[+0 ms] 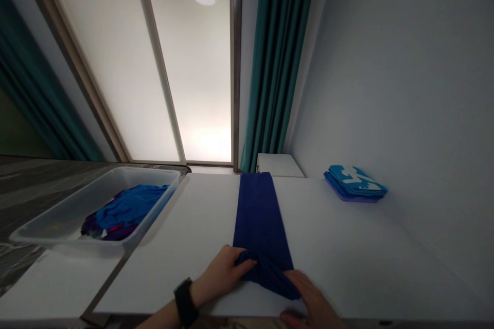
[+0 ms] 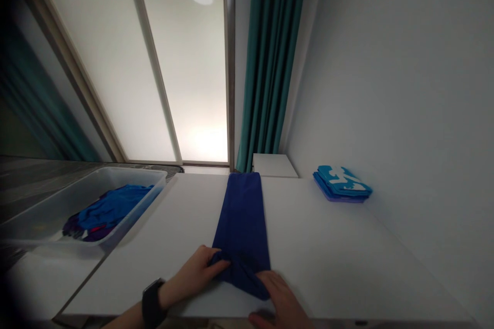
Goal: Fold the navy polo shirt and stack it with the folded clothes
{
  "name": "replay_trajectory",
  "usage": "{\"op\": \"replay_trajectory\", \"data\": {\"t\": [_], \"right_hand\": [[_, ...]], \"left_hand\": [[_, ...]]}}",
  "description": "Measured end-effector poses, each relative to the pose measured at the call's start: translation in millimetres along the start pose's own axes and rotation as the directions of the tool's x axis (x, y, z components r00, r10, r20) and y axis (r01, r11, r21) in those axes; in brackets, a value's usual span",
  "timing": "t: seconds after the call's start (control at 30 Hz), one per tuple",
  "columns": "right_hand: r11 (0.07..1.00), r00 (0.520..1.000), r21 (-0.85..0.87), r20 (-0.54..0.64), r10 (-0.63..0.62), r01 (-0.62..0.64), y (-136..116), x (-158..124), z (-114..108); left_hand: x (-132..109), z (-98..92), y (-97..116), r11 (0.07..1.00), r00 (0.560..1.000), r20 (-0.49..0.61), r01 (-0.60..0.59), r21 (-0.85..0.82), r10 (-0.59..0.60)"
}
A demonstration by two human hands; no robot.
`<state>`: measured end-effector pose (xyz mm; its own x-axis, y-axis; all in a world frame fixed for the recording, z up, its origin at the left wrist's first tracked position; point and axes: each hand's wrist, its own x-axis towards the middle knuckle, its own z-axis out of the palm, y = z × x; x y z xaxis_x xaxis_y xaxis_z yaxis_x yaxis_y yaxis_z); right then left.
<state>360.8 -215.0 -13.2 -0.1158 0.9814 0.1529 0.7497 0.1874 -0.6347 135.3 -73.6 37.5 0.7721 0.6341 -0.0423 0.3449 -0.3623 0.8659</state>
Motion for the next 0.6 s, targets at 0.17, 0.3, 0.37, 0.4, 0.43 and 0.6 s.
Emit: {"op": "replay_trajectory", "data": {"t": [0.17,0.3,0.37,0.4,0.43,0.6], "right_hand": [[0.978,0.964,0.07,-0.17,0.204,-0.195,10,4,11],[0.985,0.98,-0.001,-0.105,0.169,-0.17,17,4,13],[0.995,0.994,0.003,-0.051,0.101,-0.101,13,5,11],[0.996,0.995,0.025,-0.048,0.09,-0.089,9,6,9],[0.994,0.994,0.059,-0.052,0.096,-0.093,4,7,8],[0.941,0.969,0.262,-0.06,0.239,-0.216,-21,19,1]], "left_hand": [[9,7.0,-8,0.985,0.996,-0.042,0.077,-0.157,-0.084],[4,7.3,-12,0.956,0.991,-0.038,0.115,-0.268,-0.13],[0,6.9,-12,0.936,0.986,-0.017,0.149,-0.318,-0.163],[-3,6.9,-11,0.924,0.984,-0.004,0.167,-0.343,-0.179],[-5,6.9,-10,0.91,0.981,0.008,0.183,-0.372,-0.194],[-9,4.7,1,0.805,0.969,0.034,0.223,-0.55,-0.246]]}}
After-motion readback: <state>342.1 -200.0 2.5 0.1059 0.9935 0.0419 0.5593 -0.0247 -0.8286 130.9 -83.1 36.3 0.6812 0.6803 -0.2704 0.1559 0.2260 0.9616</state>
